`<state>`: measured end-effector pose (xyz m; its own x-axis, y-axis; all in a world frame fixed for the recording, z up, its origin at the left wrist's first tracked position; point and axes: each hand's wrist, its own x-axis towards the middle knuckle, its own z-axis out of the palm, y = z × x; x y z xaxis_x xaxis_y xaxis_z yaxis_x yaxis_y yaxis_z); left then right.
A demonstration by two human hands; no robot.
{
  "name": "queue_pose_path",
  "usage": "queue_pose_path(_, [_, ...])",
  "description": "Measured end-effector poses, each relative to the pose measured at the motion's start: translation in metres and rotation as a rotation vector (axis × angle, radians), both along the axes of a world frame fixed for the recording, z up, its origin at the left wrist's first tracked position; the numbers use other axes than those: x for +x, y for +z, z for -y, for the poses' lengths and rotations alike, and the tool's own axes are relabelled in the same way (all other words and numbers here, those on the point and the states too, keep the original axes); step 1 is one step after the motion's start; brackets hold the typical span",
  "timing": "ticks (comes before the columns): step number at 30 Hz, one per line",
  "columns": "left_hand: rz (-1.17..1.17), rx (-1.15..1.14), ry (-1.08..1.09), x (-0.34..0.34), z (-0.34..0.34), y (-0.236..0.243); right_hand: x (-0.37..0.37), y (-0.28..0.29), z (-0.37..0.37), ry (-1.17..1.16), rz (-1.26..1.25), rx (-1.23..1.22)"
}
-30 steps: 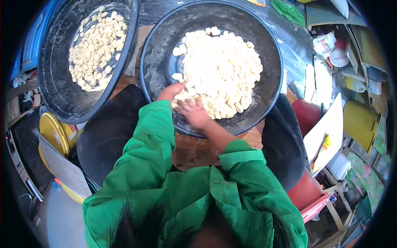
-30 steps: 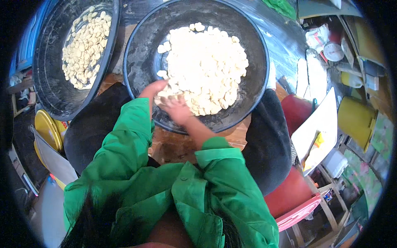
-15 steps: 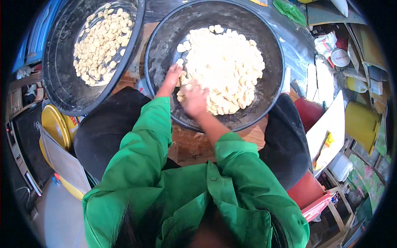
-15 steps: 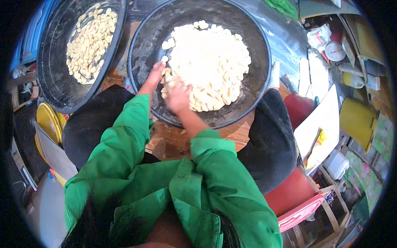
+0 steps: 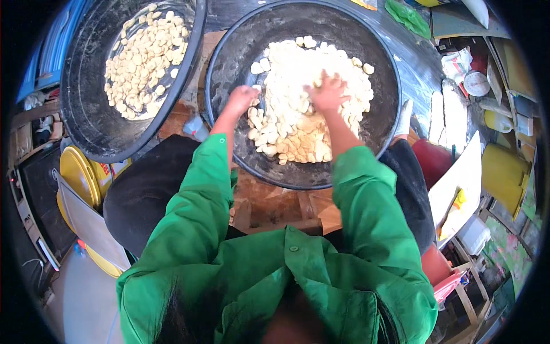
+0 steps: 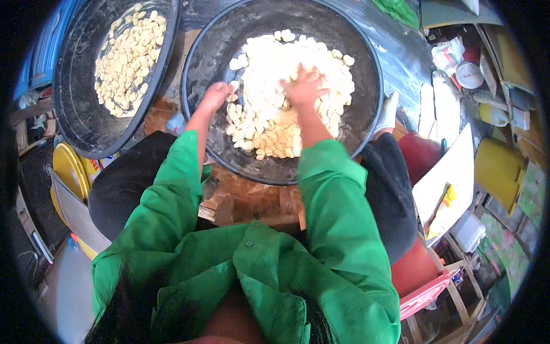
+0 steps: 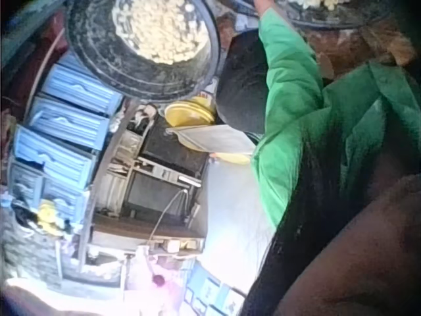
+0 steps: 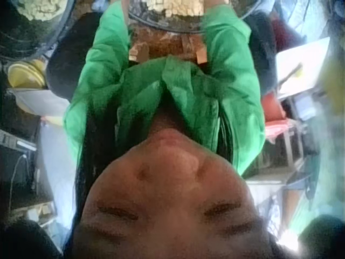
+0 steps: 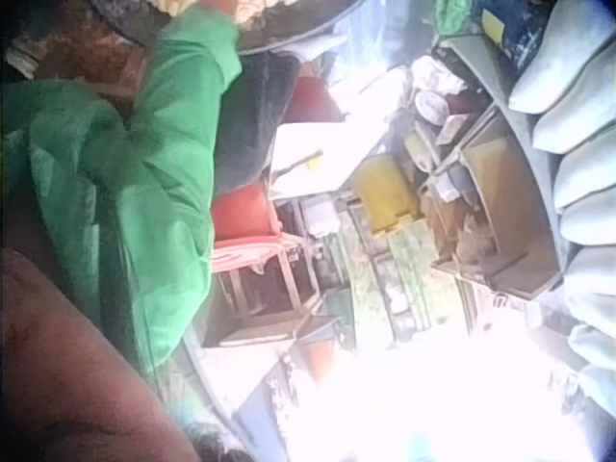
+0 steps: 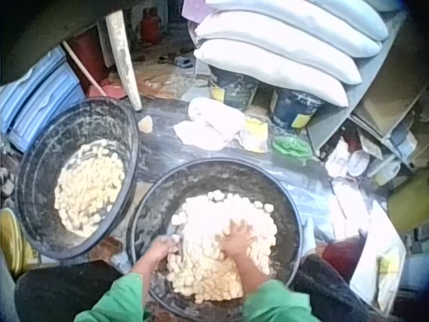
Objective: The person is hand-mixing and portioning dough in a large black basin.
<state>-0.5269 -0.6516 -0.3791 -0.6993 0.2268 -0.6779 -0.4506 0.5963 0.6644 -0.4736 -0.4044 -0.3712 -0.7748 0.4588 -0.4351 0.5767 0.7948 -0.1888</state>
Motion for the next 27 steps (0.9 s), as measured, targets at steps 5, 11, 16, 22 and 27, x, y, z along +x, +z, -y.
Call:
queue_pose_path(5, [-0.242, 0.068, 0.281, -0.020, -0.001, -0.037, 0.082, 0.005, 0.139, 0.604, -0.141, -0.110])
queue_pose_path(11, [0.028, -0.251, -0.207, 0.039, -0.023, -0.022, 0.103, 0.050, 0.065, 0.581, -0.067, -0.487])
queue_pose_path(16, [0.174, -0.005, -0.708, 0.047, -0.026, -0.006, 0.107, -0.003, -0.078, -0.217, -0.325, -0.024])
queue_pose_path(22, [-0.236, -0.202, -0.275, 0.025, -0.003, -0.022, 0.114, 0.029, 0.092, 0.191, 0.254, 0.092])
queue_pose_path(27, [-0.015, -0.383, -0.172, 0.062, -0.003, -0.037, 0.132, 0.048, 0.121, 0.551, 0.090, -0.324])
